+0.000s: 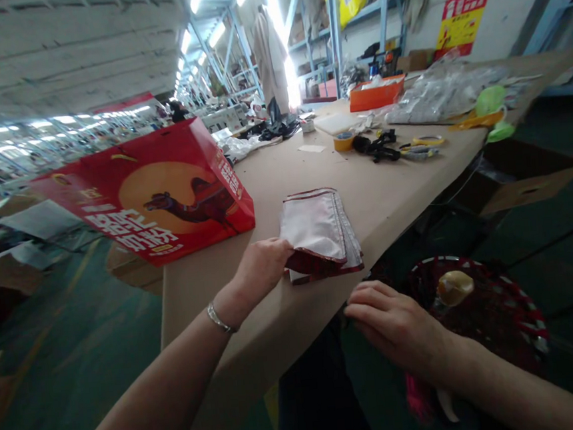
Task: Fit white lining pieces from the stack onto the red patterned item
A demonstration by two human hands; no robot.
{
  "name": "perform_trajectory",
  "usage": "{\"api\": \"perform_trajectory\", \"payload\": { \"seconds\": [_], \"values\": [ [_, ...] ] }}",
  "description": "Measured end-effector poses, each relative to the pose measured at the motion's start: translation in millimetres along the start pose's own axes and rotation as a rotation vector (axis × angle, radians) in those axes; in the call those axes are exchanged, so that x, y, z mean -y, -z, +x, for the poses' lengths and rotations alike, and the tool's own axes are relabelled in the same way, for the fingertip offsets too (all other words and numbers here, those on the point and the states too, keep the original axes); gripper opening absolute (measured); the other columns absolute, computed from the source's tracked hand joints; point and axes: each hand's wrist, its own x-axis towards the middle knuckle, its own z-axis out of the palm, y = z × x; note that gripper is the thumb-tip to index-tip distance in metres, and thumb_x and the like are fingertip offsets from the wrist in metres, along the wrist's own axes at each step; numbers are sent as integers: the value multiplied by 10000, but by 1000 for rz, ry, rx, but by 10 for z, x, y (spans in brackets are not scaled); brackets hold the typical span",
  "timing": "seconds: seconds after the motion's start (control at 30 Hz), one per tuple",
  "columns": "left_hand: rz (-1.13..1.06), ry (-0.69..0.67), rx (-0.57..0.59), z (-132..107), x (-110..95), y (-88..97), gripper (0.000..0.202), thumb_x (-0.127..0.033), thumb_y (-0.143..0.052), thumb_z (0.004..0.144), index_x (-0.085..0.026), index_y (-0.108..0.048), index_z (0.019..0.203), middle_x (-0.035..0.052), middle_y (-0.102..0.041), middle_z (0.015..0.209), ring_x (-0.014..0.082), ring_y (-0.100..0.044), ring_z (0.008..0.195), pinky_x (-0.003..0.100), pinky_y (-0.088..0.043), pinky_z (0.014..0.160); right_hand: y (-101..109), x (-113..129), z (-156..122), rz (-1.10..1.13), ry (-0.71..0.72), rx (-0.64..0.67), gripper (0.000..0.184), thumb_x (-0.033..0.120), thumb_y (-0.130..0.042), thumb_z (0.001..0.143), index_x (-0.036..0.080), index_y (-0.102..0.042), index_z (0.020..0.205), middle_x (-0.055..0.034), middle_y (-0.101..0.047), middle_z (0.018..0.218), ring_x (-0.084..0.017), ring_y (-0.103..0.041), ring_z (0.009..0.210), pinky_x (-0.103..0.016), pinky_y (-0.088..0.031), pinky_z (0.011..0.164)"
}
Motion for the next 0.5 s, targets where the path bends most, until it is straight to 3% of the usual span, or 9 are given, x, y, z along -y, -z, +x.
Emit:
{"api": "perform_trajectory", "payload": {
  "seconds": [0.13, 0.23, 0.37, 0.43, 0.5],
  "values": [
    [-30, -15, -14, 158, -47, 209, 182, -154, -514, 813, -173, -663, 711, 26, -640, 672, 140, -577, 602, 236, -404, 570, -36, -120, 633, -140, -95, -94, 258, 217, -489, 899, 179, -579, 1138, -115, -598, 1109, -245, -509, 1069, -420, -472, 930],
    [-43, -27, -16, 191, -58, 272, 149, -112, -523, 770, -175, -650, 725, 18, -645, 694, 140, -587, 634, 233, -418, 597, -71, -218, 1025, -329, -173, 18, 316, 285, -551, 850, 146, -584, 1132, -149, -584, 1132, -304, -498, 1072, -470, -464, 905],
    [-10, -31, -45, 131, 22, 218, 138, -149, -500, 800, -179, -629, 758, 28, -637, 762, 147, -594, 688, 243, -431, 650, -28, -377, 1364, -514, -343, 251, 253, 132, -478, 827, 106, -626, 1031, -199, -603, 1063, -323, -570, 982, -457, -478, 810],
    [52, 1, -63, 74, 77, 152, 160, -137, -470, 801, -182, -624, 790, 40, -634, 819, 152, -590, 696, 252, -421, 645, 32, -471, 1447, -483, -506, 255, 284, 90, -444, 825, 85, -624, 1044, -223, -624, 1016, -322, -609, 934, -466, -474, 808],
    [82, 64, -81, 18, 131, 76, 165, -118, -465, 776, -180, -616, 803, 49, -632, 834, 158, -582, 684, 257, -407, 623, 51, -556, 1476, -330, -591, 171, 325, 107, -455, 820, 85, -607, 1107, -209, -648, 1001, -317, -619, 957, -471, -456, 874]
  ]
}}
